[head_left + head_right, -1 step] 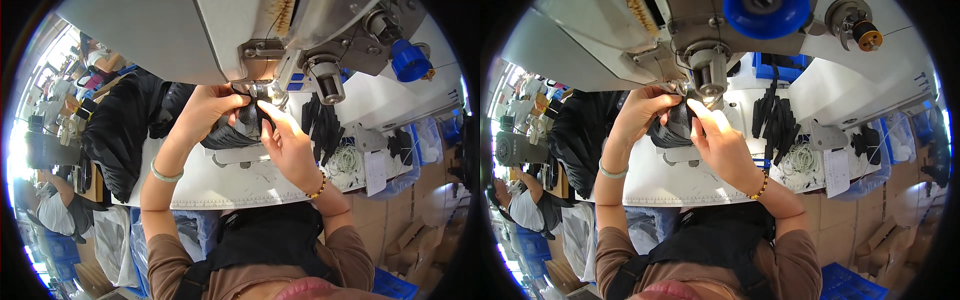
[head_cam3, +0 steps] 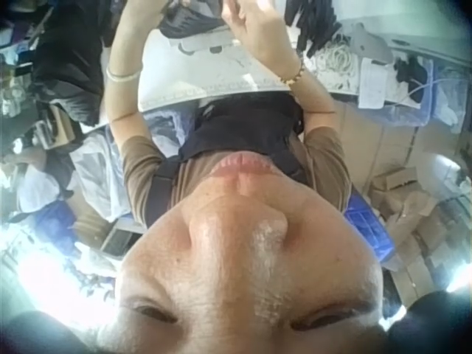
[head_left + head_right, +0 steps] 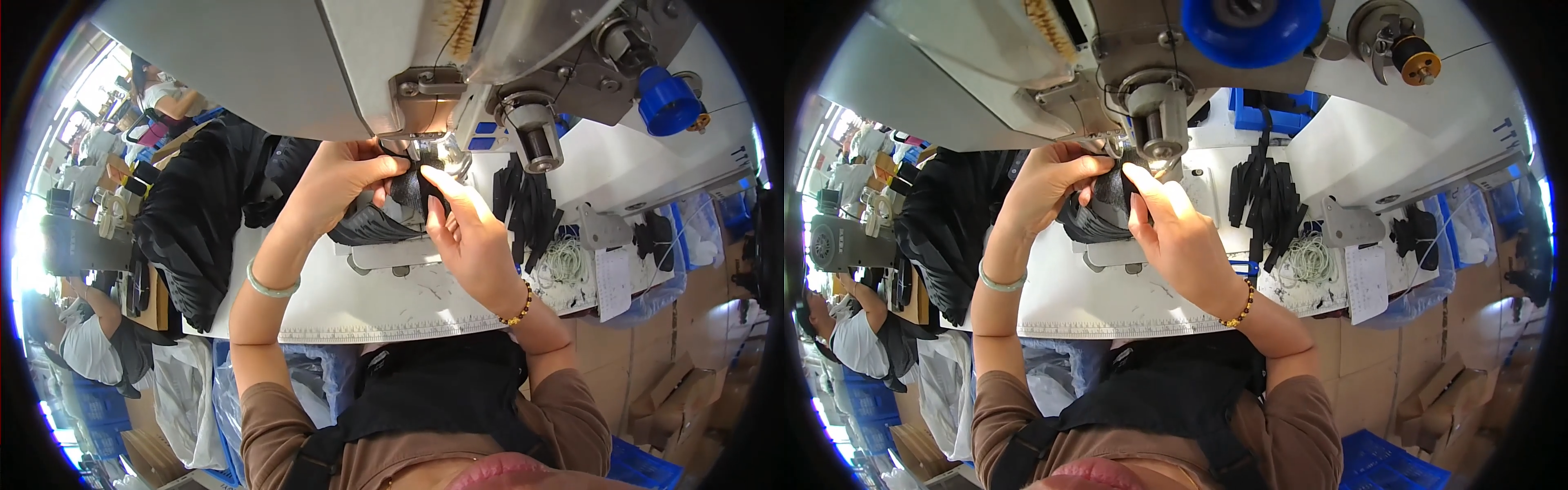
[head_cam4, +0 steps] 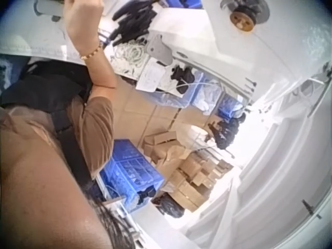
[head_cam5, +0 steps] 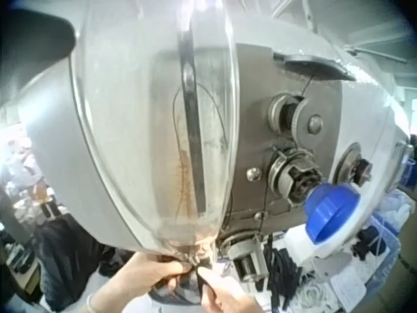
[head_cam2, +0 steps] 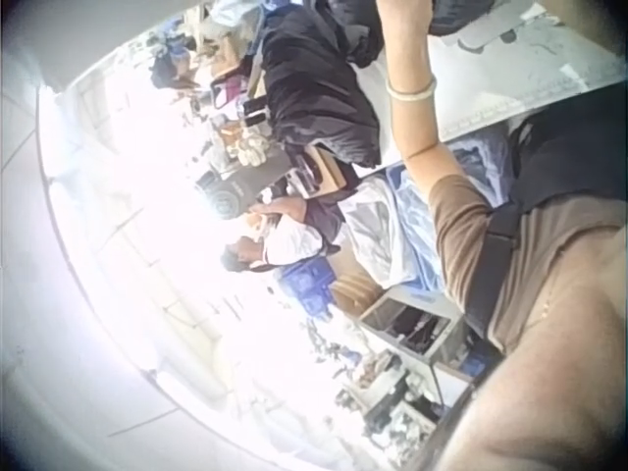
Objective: Stitching various components of a shoe using an industrial sewing machine.
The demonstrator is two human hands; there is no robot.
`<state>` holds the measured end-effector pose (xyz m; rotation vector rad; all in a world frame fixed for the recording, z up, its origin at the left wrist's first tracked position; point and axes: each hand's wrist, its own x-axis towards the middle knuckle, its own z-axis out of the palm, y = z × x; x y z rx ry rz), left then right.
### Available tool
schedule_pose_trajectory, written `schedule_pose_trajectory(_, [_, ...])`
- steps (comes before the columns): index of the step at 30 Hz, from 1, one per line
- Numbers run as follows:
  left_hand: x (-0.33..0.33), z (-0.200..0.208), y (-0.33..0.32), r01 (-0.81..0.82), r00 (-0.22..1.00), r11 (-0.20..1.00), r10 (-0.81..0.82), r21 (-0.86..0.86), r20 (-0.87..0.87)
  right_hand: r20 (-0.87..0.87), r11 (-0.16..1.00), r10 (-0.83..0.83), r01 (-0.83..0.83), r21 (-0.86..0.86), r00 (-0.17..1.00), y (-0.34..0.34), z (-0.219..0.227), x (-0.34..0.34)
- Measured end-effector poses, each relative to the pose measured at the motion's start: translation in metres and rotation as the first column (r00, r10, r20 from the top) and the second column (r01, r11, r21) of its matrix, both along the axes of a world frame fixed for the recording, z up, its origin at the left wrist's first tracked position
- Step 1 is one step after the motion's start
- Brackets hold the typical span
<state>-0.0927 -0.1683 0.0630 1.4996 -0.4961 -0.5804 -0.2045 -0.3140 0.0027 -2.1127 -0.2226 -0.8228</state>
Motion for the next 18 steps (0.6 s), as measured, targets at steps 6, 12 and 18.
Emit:
schedule_pose_trajectory(6, [0.0, -0.002, 0.0, 0.002, 1.0, 1.0, -0.002, -0.011, 0.003, 0.025, 0.997, 0.036, -0.038, 0.061, 0.999, -0.001, 0.001, 0.002])
schedule_pose_trajectory(12, [0.001, -0.003, -0.004, -0.028, 1.0, 0.999, 0.027, -0.023, -0.014, -0.076, 0.834, 0.223, -0.149, 0.532, 0.972, -0.004, -0.003, 0.005])
schedule_pose_trajectory(18, [0.009, -0.006, -0.003, -0.024, 1.0, 0.996, 0.023, -0.082, -0.022, -0.096, 0.768, 0.242, -0.13, 0.626, 0.966, -0.002, -0.002, 0.01])
